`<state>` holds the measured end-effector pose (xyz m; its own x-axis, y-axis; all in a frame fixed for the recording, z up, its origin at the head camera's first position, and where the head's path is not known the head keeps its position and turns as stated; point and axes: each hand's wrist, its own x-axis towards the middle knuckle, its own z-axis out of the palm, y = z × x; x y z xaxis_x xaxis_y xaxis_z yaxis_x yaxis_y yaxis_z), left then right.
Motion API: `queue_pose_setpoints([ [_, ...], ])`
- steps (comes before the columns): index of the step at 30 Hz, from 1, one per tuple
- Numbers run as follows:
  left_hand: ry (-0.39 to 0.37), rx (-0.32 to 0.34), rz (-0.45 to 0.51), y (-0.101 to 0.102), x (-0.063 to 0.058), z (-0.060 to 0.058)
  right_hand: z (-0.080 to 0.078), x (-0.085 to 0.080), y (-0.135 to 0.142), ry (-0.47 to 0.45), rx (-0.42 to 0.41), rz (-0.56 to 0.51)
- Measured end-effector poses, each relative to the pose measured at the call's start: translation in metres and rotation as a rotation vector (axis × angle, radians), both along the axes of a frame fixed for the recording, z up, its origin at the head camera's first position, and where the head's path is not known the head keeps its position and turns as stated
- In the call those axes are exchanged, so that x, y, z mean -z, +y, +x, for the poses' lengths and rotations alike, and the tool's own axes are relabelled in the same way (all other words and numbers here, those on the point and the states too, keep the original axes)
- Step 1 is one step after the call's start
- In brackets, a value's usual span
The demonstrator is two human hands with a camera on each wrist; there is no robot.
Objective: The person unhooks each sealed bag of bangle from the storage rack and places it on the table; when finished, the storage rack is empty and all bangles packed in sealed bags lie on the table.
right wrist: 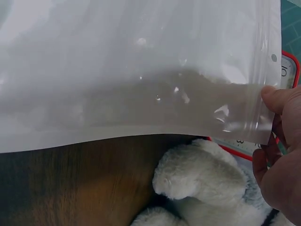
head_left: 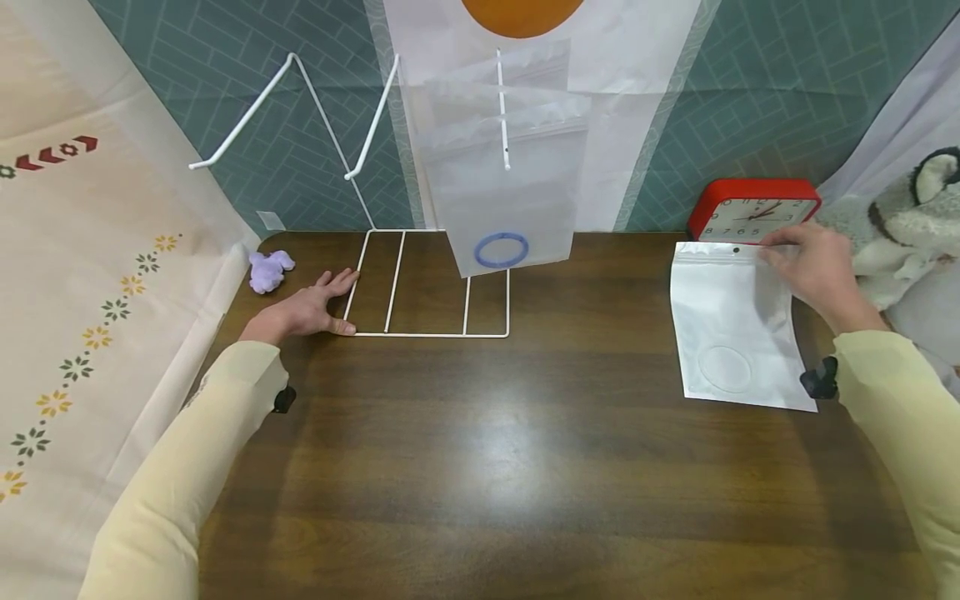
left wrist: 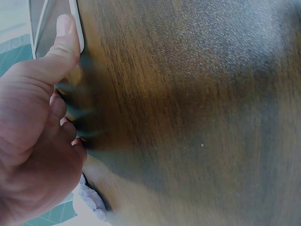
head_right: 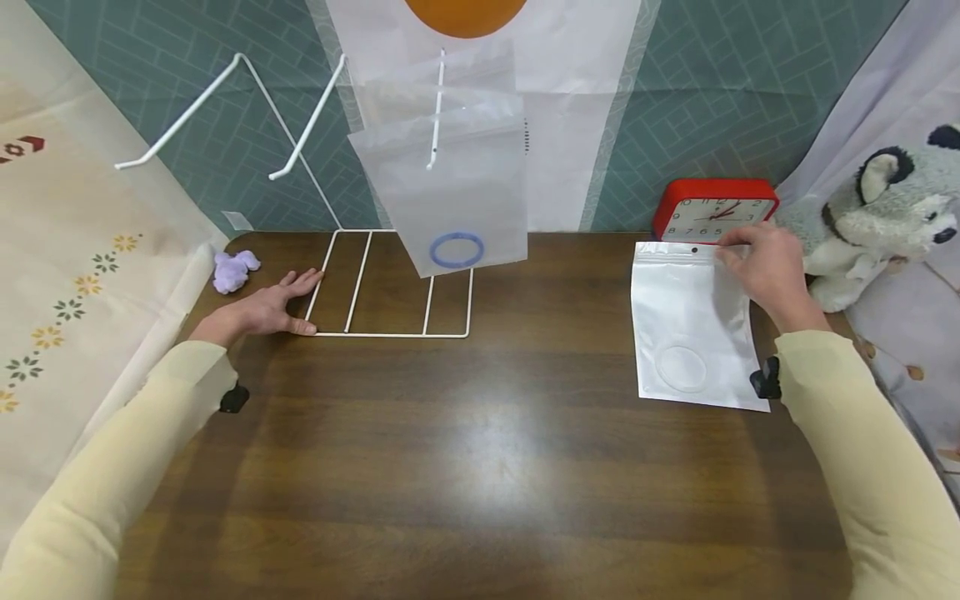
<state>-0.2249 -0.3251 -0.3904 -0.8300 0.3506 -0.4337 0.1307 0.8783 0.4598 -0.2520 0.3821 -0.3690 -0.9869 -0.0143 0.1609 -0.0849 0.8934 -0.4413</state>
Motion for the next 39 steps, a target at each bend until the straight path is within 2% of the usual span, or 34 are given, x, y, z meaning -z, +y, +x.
queue_pose_setpoints([
  [7,-0.011,-0.008,-0.009,0.001,0.000,0.000,-0.003,0.000,-0.003,0.030,-0.007,0.088],
  [12,0.000,-0.002,-0.006,0.000,0.001,0.000,-0.004,-0.001,-0.007,0.057,0.000,0.092],
  [21,0.031,0.017,0.000,0.000,0.001,0.000,-0.001,-0.014,-0.015,0.141,0.002,-0.004],
  [23,0.031,0.018,0.000,0.000,0.002,-0.001,0.000,-0.017,-0.018,0.178,-0.014,-0.006],
  [27,0.015,0.008,-0.002,0.001,0.004,-0.001,0.005,-0.028,-0.030,0.194,-0.040,-0.025],
  [32,0.001,0.008,-0.003,0.000,0.004,-0.001,0.008,-0.043,-0.053,0.187,-0.097,-0.091],
  [39,0.006,0.009,-0.016,-0.001,0.004,-0.001,0.011,-0.067,-0.090,0.079,-0.192,-0.264],
])
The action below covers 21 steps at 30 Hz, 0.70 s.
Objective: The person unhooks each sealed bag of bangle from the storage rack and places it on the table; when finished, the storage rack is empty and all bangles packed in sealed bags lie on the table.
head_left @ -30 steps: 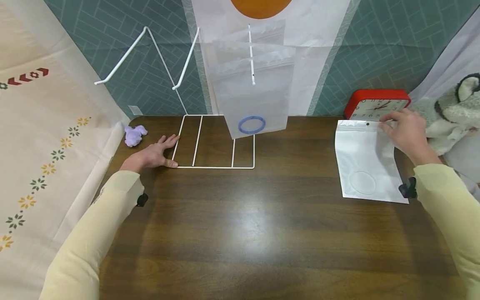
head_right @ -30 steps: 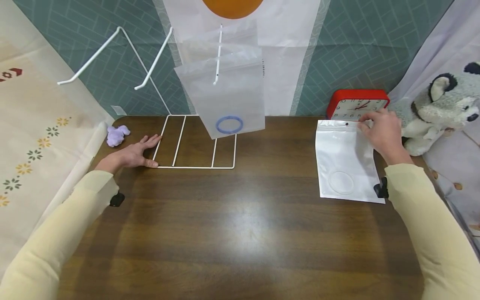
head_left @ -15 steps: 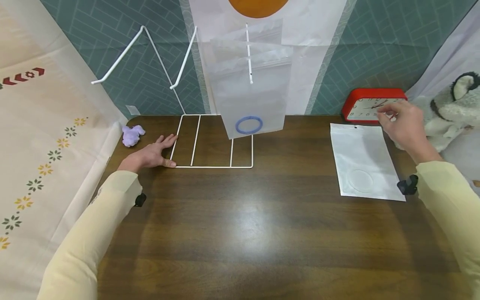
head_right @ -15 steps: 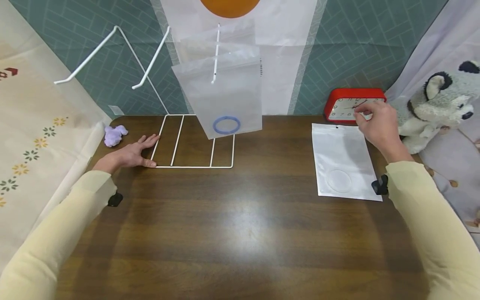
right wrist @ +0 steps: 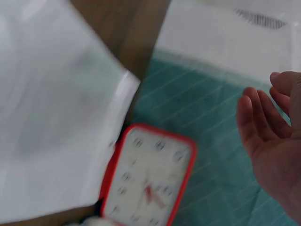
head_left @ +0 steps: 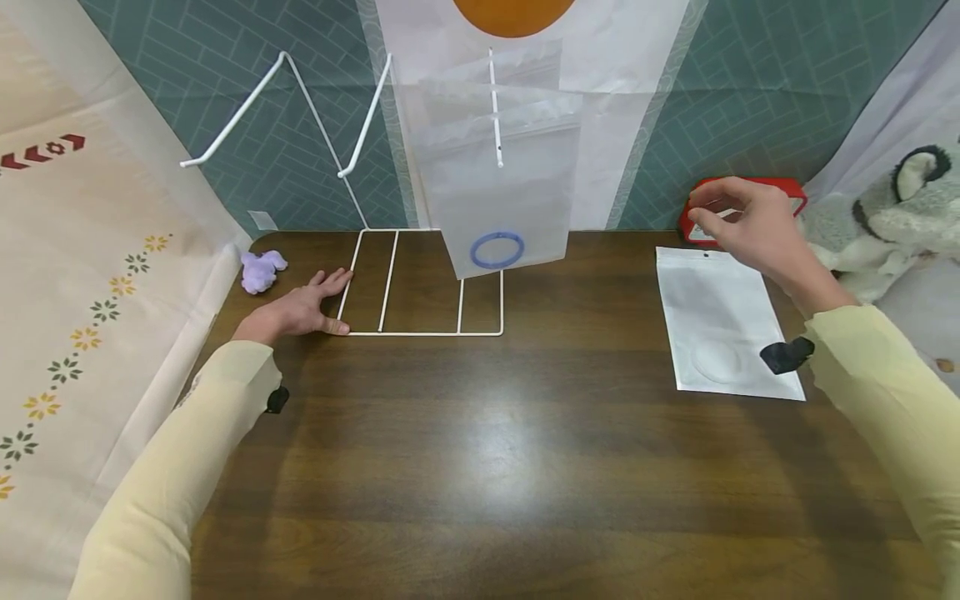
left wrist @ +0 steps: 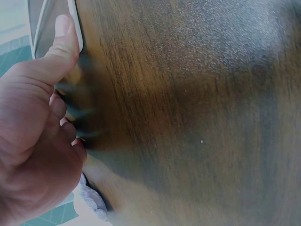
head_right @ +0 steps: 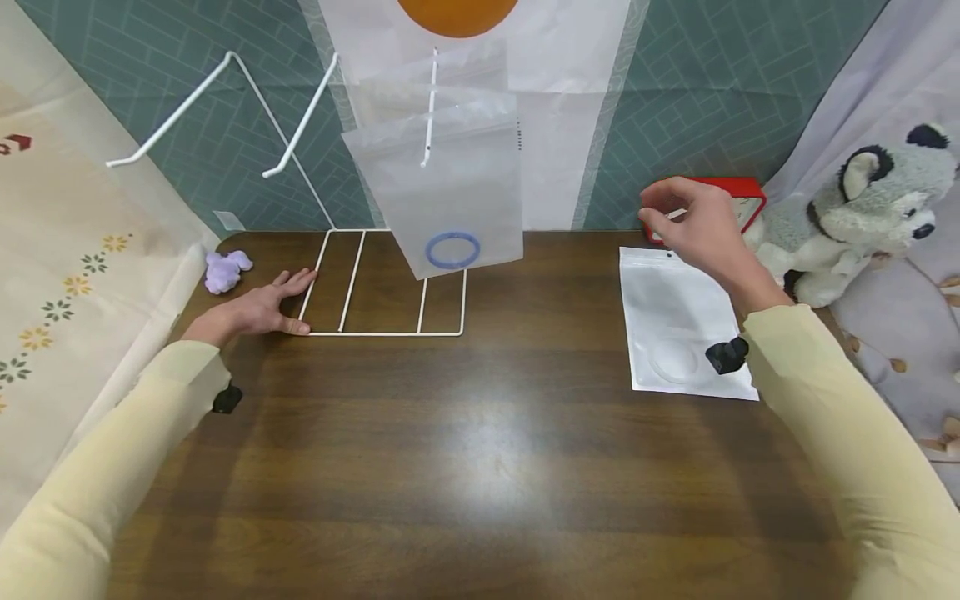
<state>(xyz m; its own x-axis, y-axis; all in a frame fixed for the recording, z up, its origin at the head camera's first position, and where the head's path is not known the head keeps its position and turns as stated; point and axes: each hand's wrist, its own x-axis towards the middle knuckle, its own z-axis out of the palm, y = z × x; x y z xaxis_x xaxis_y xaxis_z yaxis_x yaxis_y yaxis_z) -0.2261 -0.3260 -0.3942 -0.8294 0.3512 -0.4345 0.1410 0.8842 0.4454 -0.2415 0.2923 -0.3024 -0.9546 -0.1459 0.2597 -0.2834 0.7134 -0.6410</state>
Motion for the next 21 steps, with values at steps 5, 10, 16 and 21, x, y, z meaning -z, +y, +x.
queue_pose_setpoints([
  [5,-0.002,-0.003,-0.005,0.000,-0.001,0.001,0.002,-0.015,-0.025,-0.019,-0.109,-0.123],
  [10,0.005,0.008,0.002,0.000,-0.002,0.001,0.006,-0.032,-0.047,-0.053,-0.199,-0.275],
  [16,0.001,0.005,-0.006,-0.001,-0.001,0.002,0.006,-0.049,-0.073,-0.054,-0.286,-0.397],
  [21,0.006,0.009,-0.002,-0.001,0.000,0.000,0.004,-0.058,-0.088,-0.027,-0.323,-0.460],
])
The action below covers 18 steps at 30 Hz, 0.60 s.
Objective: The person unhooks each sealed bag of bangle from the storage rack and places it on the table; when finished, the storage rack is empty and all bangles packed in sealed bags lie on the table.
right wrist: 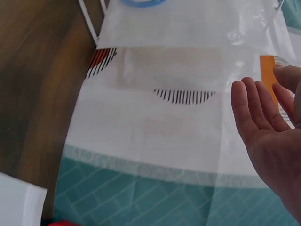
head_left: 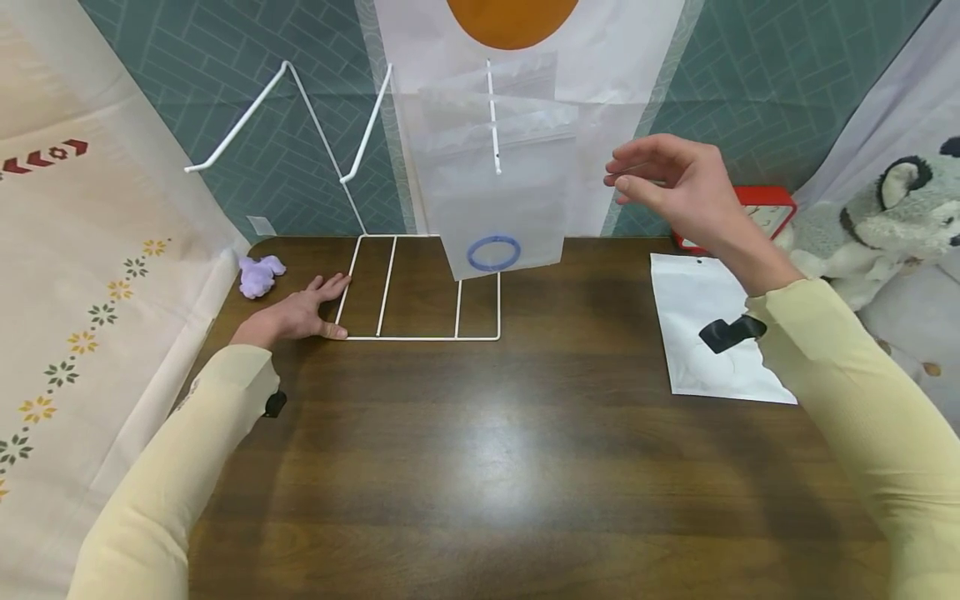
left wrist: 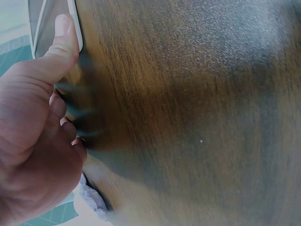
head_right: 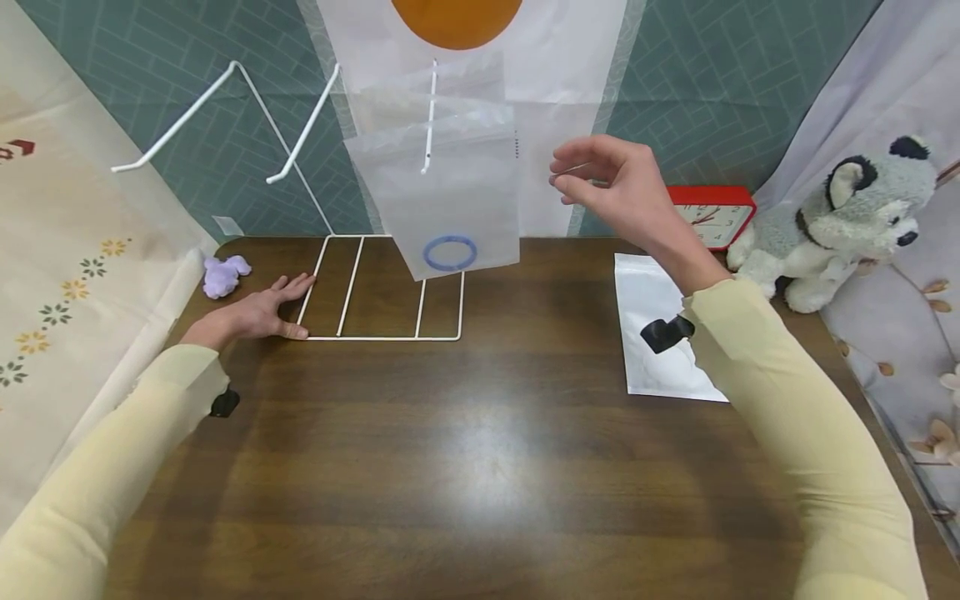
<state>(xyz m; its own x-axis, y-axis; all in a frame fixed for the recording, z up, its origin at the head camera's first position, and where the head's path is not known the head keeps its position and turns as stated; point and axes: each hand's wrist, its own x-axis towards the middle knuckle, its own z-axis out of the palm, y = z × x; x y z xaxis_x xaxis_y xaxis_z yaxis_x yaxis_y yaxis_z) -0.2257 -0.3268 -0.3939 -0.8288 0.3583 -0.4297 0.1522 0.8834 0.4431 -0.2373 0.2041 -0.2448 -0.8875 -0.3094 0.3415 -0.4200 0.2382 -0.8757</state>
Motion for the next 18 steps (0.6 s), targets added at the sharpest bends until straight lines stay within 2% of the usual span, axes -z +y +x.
queue_pose_setpoints([
  [7,0.000,-0.001,-0.002,0.000,0.000,0.000,-0.002,-0.009,-0.017,0.004,-0.044,-0.113],
  [18,0.011,0.008,0.011,0.000,0.000,0.001,-0.007,-0.016,-0.034,0.064,-0.019,-0.094],
])
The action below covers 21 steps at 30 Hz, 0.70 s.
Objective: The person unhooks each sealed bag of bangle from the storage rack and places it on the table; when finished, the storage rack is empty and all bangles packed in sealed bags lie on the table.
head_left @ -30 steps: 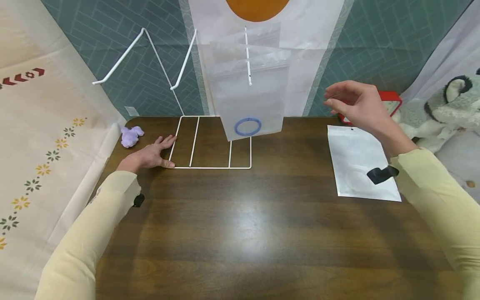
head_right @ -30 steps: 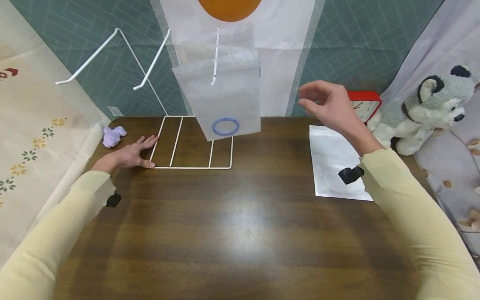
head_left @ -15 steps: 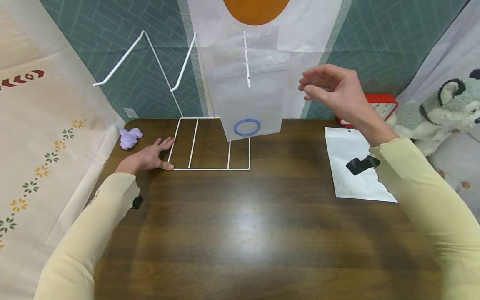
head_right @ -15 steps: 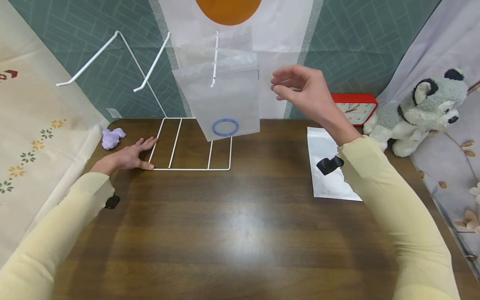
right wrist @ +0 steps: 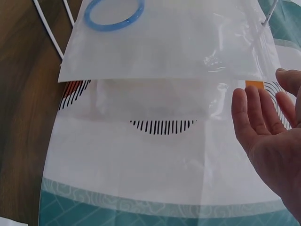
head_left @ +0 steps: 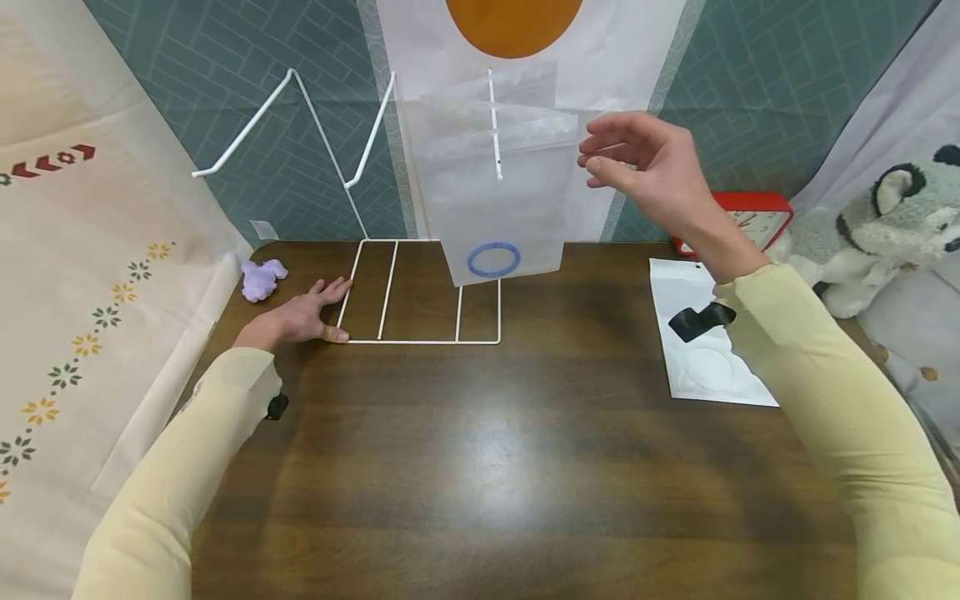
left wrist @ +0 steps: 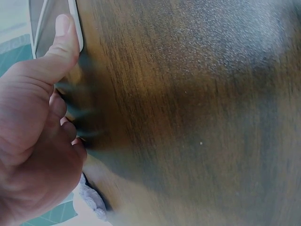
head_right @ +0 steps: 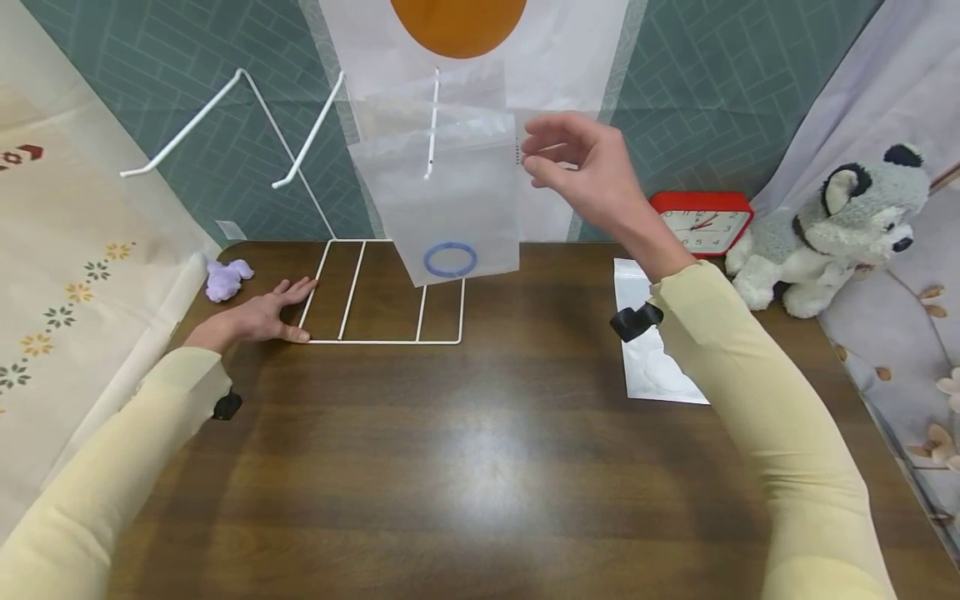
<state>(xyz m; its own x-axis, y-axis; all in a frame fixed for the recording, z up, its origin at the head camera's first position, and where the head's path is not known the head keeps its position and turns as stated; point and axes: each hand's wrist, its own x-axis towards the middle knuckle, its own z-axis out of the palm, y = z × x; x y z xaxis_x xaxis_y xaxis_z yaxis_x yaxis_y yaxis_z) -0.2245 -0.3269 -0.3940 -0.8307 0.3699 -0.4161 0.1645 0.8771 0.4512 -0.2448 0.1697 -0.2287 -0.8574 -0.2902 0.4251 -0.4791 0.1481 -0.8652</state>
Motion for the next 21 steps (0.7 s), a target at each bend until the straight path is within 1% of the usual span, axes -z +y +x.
queue_pose_setpoints([
  [5,0.000,-0.004,0.003,0.000,0.000,0.000,-0.001,0.000,-0.004,0.011,0.006,0.006],
  [11,-0.003,-0.013,-0.001,0.000,0.001,0.001,-0.002,-0.001,-0.008,0.041,0.033,0.034],
  [16,0.012,0.001,0.001,0.000,0.000,0.001,-0.002,-0.003,-0.011,0.036,0.055,0.036],
  [21,0.003,-0.004,0.000,0.001,-0.001,0.002,-0.002,-0.006,-0.018,0.019,0.060,0.050],
])
